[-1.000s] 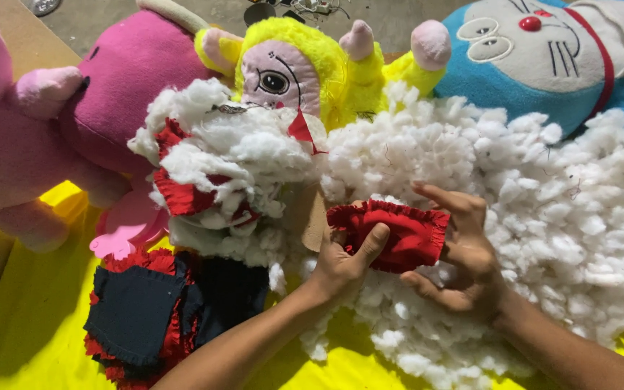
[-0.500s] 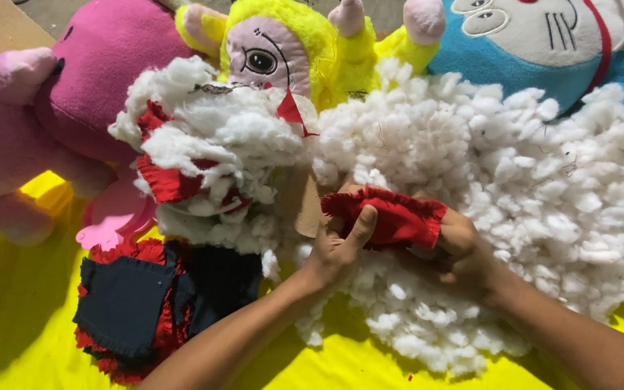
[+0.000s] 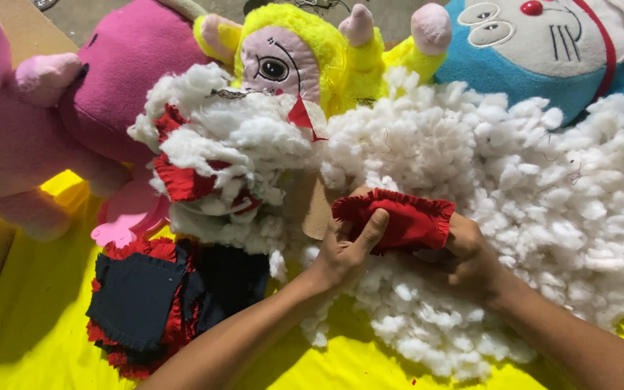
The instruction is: Stuffing small fabric pouches with cotton filling to create plush toy parts.
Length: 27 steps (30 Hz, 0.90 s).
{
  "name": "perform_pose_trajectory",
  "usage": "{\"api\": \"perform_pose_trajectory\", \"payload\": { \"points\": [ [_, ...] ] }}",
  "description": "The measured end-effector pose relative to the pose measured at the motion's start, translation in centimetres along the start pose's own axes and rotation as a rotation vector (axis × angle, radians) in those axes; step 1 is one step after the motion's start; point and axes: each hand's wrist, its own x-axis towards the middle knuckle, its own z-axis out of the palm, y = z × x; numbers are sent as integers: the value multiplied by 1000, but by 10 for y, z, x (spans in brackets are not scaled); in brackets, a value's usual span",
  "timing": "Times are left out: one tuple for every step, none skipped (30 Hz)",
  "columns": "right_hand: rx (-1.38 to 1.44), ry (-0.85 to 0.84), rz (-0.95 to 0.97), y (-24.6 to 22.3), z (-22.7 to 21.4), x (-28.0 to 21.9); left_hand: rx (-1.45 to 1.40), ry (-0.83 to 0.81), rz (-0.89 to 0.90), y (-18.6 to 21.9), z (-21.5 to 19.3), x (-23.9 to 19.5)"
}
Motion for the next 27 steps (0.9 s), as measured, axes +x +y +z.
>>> {"api": "perform_pose_trajectory", "payload": {
  "points": [
    [1, -1, -3, 3, -2, -4, 2, 1, 2, -12, -2, -5],
    [-22, 2, 0, 6, -3, -8, 4, 7, -20, -23, -5, -11],
    [-45, 5, 2, 8, -5, -12, 7, 13, -42, -35, -7, -16],
    [-44, 5, -1, 2, -6, -8, 8, 14, -40, -26, -6, -11],
    [-71, 40, 36, -5, -7, -5, 25, 11, -23, -16, -4, -6],
    [-98, 76, 74, -11, -8, -1, 42, 8, -6, -6, -3, -1],
    [-96, 75, 71, -9, -8, -1, 44, 10, -4, -3, -3, 1],
    [-67, 105, 25, -6, -9, -2, 28, 35, -1, 0, -3, 2],
    [-38, 136, -23, -3, -10, -2, 11, 59, 4, 3, -3, 5],
    [-37, 135, -27, -2, -8, -2, 13, 60, 8, 2, -3, 5],
    [-39, 111, -34, -1, -7, -3, 23, 52, 19, 1, -3, 6],
    [-42, 87, -40, 1, -5, -4, 33, 44, 31, -1, -2, 6],
    [-42, 88, -43, 5, -6, -9, 33, 43, 33, 2, -2, 6],
    [-5, 85, -54, 10, -6, -13, 22, 61, 24, 4, -1, 5],
    [32, 81, -65, 14, -7, -18, 10, 78, 15, 6, 0, 4],
    [32, 82, -67, 24, -8, -28, 11, 77, 16, 3, 0, 3],
    [109, 168, -20, 33, -8, -39, -2, 80, 20, 0, -1, 1],
    [186, 253, 28, 43, -9, -49, -15, 82, 24, -3, -1, -1],
    [187, 253, 28, 36, -10, -44, -14, 83, 24, -9, -4, -2],
    [114, 253, 96, 29, -10, -39, -59, 33, 43, -14, -7, -3],
    [40, 252, 163, 22, -12, -34, -105, -17, 64, -19, -9, -4],
    [41, 251, 162, 25, -11, -33, -104, -16, 65, -19, -10, -2],
    [70, 175, 121, 27, -10, -31, -117, -55, 75, -19, -10, 0],
    [99, 99, 80, 30, -10, -30, -130, -94, 85, -18, -11, 2],
    [100, 100, 78, 32, -14, -33, -128, -95, 87, -24, -12, 1],
    [67, 34, 71, 34, -18, -36, -160, -117, 74, -30, -13, 0],
    [33, -33, 66, 36, -22, -40, -192, -139, 61, -36, -15, -2]
  ]
}}
